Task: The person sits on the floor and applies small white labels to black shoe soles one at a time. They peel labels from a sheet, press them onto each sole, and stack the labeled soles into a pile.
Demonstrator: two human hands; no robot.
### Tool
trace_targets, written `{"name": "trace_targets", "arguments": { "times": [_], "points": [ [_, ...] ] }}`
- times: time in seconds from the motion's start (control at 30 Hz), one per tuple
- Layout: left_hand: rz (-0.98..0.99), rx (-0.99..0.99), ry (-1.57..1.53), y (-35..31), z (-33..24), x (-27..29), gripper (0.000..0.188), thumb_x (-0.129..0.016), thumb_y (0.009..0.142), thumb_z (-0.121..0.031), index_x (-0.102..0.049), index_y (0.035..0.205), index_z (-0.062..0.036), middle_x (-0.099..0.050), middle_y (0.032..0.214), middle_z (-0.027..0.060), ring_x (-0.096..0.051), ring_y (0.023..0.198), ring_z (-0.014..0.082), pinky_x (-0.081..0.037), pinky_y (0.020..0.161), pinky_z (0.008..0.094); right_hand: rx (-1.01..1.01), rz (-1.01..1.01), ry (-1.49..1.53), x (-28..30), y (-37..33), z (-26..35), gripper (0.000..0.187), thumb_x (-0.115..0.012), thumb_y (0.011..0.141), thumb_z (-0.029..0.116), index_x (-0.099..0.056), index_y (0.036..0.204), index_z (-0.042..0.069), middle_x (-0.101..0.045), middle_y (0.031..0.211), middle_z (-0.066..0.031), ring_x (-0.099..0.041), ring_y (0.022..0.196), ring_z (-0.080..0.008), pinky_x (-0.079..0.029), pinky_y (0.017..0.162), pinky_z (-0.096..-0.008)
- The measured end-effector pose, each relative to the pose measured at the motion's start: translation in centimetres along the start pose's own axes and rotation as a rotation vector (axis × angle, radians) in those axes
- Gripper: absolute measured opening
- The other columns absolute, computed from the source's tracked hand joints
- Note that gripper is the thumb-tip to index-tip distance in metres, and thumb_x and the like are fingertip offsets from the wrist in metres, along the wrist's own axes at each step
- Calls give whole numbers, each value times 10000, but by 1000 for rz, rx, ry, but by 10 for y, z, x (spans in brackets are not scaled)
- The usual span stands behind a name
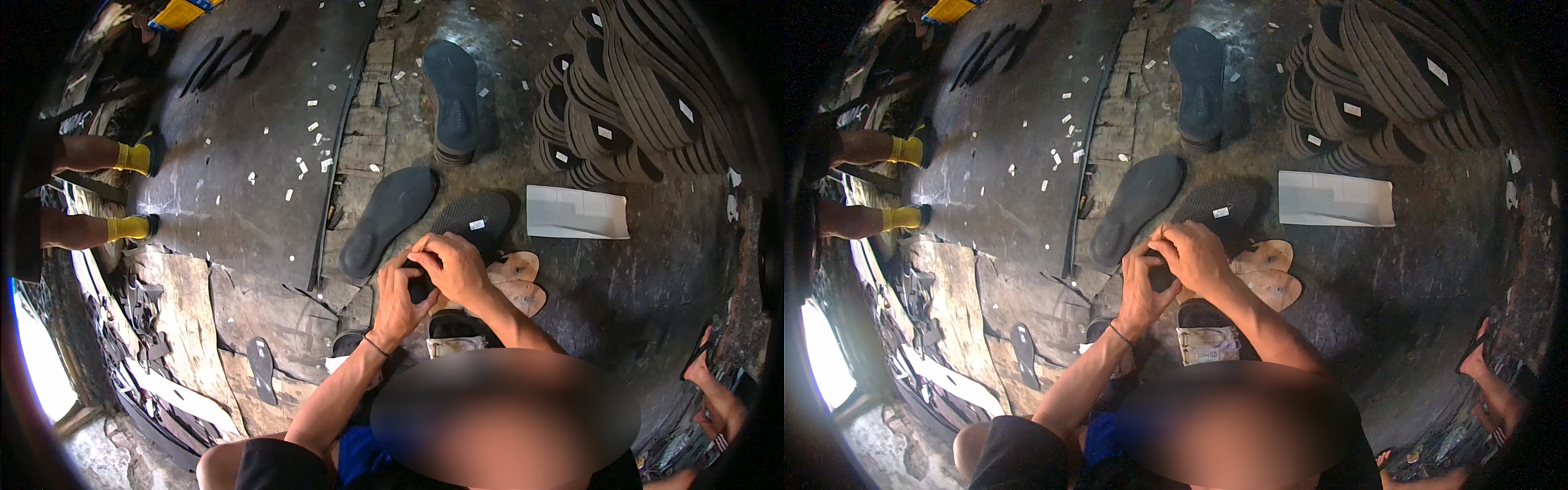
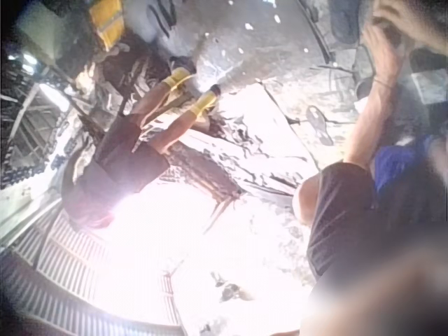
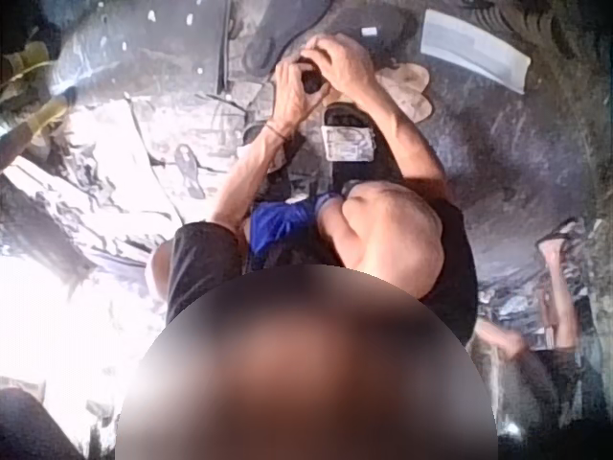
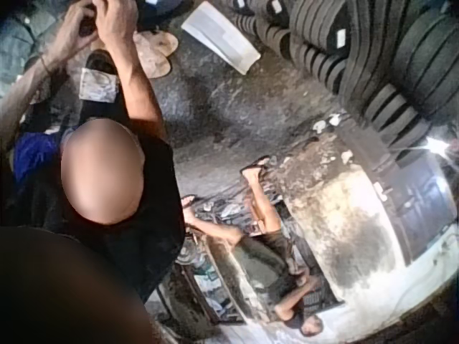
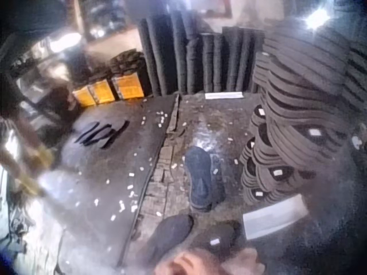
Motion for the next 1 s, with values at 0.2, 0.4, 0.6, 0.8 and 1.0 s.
{"name": "trace_targets", "arguments": {
  "times": [0.2, 0.4, 0.6, 0.8, 1.0],
  "points": [
    [-25, 10, -1, 0, -6, 0, 573, -908, 730, -132, -540, 1158, -29, -514, 1474, 232, -520, 1292, 418, -420, 1078, 489, -177, 167, -188, 13, -25, 9, 145, -715, 968, 187, -699, 984, 44, -726, 880, -113, -710, 838, -303, -552, 716, -408],
    [-182, 18, -8, 19, -5, 32, 559, -895, 734, -139, -567, 1175, -37, -549, 1436, 226, -533, 1262, 388, -422, 1069, 472, -176, -199, 164, 38, -37, 2, 90, -723, 980, 139, -716, 1020, 59, -748, 892, -56, -689, 740, -147, -492, 615, -285],
    [-182, 120, 87, 28, 1, 52, 532, -864, 769, -144, -581, 1206, -34, -555, 1452, 189, -498, 1289, 380, -364, 1118, 491, -319, -487, 2, 84, -33, -41, 170, -635, 1045, 175, -696, 1168, 75, -716, 996, -65, -679, 780, -139, -522, 713, -290],
    [21, 31, 102, 7, -11, -2, 551, -884, 784, -200, -609, 1238, -53, -522, 1499, 173, -501, 1289, 378, -380, 1109, 506, -343, -369, -234, 83, -27, -82, 264, -655, 1021, 173, -683, 1253, 51, -701, 1085, -135, -730, 832, -249, -575, 755, -385],
    [24, -12, 152, 4, -5, -10, 539, -887, 794, -233, -625, 1230, -55, -507, 1509, 172, -500, 1283, 391, -420, 1074, 519, -379, -373, -156, 86, -27, -87, 237, -686, 1006, 164, -695, 1200, 27, -712, 1061, -140, -733, 828, -231, -579, 719, -348]
  ]
}}
Point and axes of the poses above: each hand's wrist, its own y-axis towards the middle knuckle, its own x-axis out of the back of the hand, z = x × y, the point moved 3 cm from there along y, towards the middle knuckle
